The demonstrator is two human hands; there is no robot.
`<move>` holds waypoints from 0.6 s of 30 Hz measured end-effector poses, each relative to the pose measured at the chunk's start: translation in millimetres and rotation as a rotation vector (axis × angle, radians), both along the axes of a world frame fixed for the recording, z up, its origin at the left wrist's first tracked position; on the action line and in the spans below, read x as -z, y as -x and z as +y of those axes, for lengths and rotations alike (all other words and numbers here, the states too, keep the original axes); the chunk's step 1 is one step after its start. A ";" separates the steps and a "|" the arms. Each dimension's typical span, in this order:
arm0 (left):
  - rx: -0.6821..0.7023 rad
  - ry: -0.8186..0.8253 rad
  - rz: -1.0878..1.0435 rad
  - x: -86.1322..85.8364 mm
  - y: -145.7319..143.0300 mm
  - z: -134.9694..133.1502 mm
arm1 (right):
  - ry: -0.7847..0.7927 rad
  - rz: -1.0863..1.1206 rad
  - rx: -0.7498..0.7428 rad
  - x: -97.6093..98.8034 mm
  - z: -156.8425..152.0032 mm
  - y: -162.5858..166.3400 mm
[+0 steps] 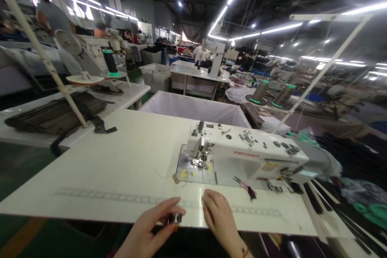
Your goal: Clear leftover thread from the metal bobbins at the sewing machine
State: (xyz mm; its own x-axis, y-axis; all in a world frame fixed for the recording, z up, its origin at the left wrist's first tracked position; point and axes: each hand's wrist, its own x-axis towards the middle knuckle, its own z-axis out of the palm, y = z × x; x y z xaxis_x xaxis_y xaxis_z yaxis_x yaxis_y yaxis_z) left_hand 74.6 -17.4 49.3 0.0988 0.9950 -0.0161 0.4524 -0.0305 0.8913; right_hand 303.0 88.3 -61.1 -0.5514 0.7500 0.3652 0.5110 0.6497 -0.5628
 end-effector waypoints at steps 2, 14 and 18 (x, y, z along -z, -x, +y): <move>-0.067 -0.135 0.100 -7.4 -3.9 16.7 | 0.091 0.224 0.063 -13.7 -12.4 -0.2; 0.109 -0.327 0.185 -18.2 -43.9 38.0 | 0.559 0.751 -0.029 -119.9 -39.0 -8.6; 0.088 -0.290 0.127 -13.2 -47.1 39.0 | 0.586 0.810 -0.022 -119.3 -30.6 3.7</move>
State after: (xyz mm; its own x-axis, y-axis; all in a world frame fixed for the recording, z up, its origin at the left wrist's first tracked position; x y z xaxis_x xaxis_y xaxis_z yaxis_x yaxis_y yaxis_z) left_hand 121.7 21.5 62.5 0.1999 0.9477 0.2489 0.5439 -0.3187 0.7763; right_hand 299.3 57.7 58.2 -0.3160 0.9246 0.2127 -0.1774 0.1627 -0.9706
